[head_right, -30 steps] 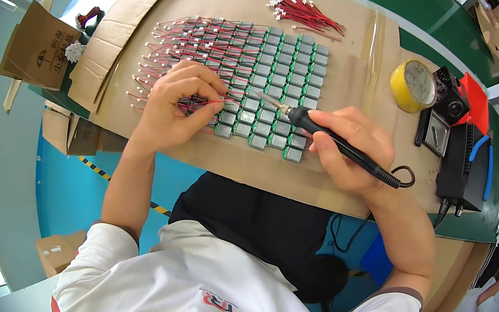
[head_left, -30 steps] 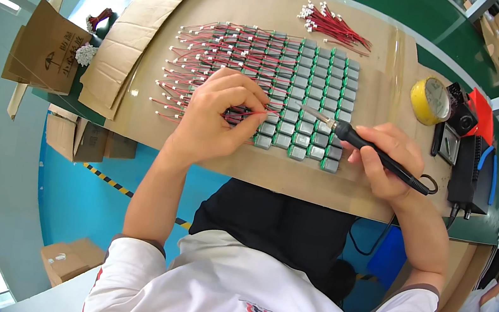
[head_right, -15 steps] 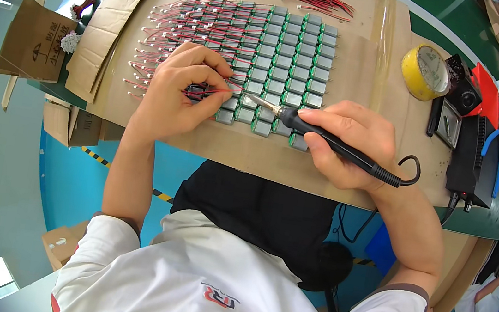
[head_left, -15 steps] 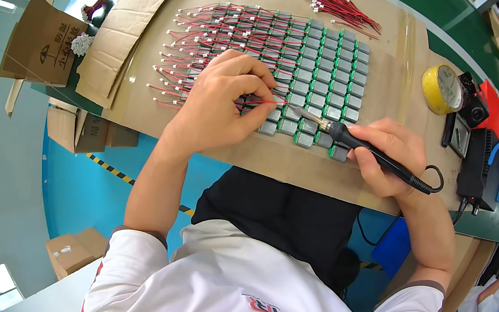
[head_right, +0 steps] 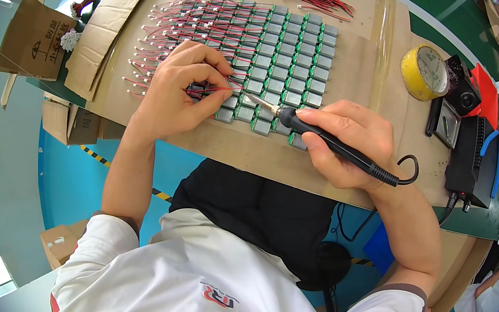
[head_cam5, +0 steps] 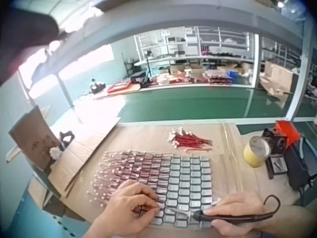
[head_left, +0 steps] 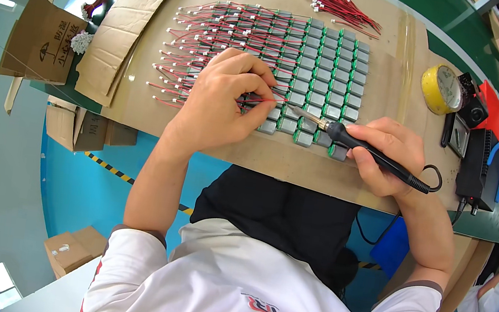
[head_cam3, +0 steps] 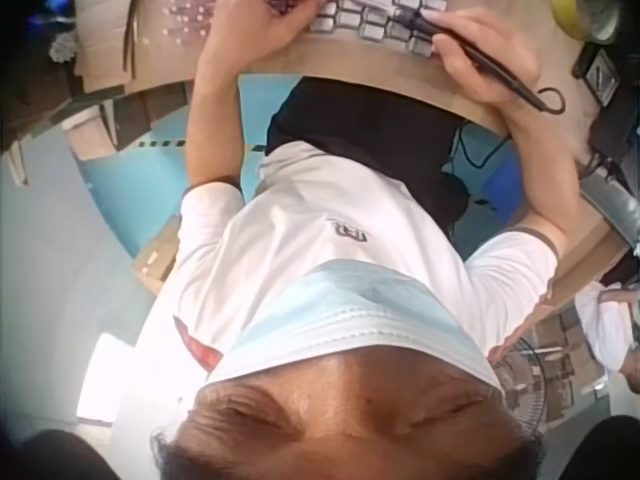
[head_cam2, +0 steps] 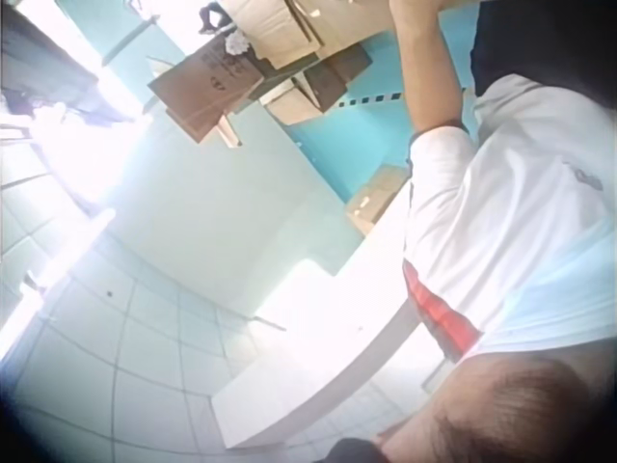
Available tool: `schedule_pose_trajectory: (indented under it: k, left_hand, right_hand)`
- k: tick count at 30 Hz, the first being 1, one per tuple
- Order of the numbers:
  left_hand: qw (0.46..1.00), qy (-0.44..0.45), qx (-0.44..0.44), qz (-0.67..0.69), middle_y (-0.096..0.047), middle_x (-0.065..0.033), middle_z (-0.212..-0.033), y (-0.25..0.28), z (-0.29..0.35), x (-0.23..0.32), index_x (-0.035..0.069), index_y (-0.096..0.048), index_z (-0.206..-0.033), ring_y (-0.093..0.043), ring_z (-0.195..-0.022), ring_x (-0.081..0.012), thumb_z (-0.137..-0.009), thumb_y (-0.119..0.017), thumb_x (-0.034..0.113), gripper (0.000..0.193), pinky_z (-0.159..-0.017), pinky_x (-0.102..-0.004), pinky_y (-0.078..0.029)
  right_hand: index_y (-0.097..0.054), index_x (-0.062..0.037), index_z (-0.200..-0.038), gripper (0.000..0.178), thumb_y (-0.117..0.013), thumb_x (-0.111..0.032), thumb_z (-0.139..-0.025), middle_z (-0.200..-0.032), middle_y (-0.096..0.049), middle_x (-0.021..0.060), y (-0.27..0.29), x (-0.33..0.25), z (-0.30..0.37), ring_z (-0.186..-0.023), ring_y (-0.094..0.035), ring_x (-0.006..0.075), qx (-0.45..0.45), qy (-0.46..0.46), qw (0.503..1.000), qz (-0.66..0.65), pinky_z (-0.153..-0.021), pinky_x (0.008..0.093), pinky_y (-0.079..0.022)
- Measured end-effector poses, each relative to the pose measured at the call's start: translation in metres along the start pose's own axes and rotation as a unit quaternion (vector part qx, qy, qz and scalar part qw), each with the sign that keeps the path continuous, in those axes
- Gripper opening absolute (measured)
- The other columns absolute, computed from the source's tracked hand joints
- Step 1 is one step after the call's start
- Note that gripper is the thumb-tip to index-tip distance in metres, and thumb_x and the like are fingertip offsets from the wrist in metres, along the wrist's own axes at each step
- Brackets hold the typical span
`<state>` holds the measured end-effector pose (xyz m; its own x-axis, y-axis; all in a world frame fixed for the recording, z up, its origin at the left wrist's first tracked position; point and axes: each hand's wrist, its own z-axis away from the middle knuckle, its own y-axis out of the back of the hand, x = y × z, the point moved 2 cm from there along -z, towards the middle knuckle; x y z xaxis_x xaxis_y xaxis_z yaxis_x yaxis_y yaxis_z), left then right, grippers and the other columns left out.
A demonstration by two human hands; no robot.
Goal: Soldering small wires onto a grid of electronic components at a factory workbench.
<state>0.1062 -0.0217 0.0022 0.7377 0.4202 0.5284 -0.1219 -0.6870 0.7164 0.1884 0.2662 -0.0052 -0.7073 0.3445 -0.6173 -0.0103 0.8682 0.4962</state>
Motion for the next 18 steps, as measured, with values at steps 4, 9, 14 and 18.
schedule_pose_trajectory:
  k: [4, 9, 14, 18]
  left_hand:
    - [1.000, -0.002, 0.000, -0.001, -0.071, -0.0042, -0.099, -0.0002, -0.0001, 0.0003, 0.004, -0.075, -0.081, -0.065, -0.098, -0.0273, -0.077, -0.081, 0.004, 0.006, -0.089, -0.0392, -0.053]
    - [1.000, 0.005, 0.000, -0.002, -0.071, -0.0042, -0.099, 0.0000, 0.0010, 0.0004, 0.004, -0.076, -0.081, -0.065, -0.098, -0.0272, -0.077, -0.080, 0.004, 0.006, -0.089, -0.0391, -0.053]
    - [1.000, 0.003, 0.000, -0.004, -0.071, -0.0042, -0.099, -0.0008, 0.0004, 0.0004, 0.004, -0.076, -0.080, -0.065, -0.098, -0.0271, -0.077, -0.081, 0.004, 0.006, -0.089, -0.0391, -0.053]
    - [1.000, 0.008, 0.000, -0.005, -0.071, -0.0043, -0.099, 0.0001, 0.0005, 0.0020, 0.004, -0.076, -0.080, -0.065, -0.098, -0.0272, -0.077, -0.081, 0.005, 0.006, -0.090, -0.0391, -0.053]
  right_hand:
    - [-0.078, 0.0028, -0.114, 0.034, -0.075, 0.004, -0.080, -0.093, -0.077, 0.0155, 0.0005, 0.0000, -0.0007, -0.075, -0.075, 0.0253, -0.007, 0.004, 1.000, 0.005, -0.064, 0.0326, -0.060]
    - [-0.078, 0.0026, -0.114, 0.034, -0.076, 0.004, -0.080, -0.093, -0.077, 0.0152, -0.0006, 0.0004, -0.0010, -0.075, -0.075, 0.0251, -0.006, 0.009, 1.000, 0.005, -0.064, 0.0324, -0.060]
    - [-0.077, 0.0026, -0.113, 0.033, -0.076, 0.004, -0.080, -0.093, -0.077, 0.0151, 0.0003, -0.0007, -0.0009, -0.074, -0.075, 0.0253, -0.004, 0.012, 1.000, 0.008, -0.064, 0.0325, -0.060]
    - [-0.077, 0.0029, -0.113, 0.033, -0.076, 0.004, -0.080, -0.093, -0.077, 0.0154, -0.0003, 0.0002, -0.0010, -0.075, -0.075, 0.0258, -0.005, 0.016, 1.000, 0.006, -0.064, 0.0327, -0.060]
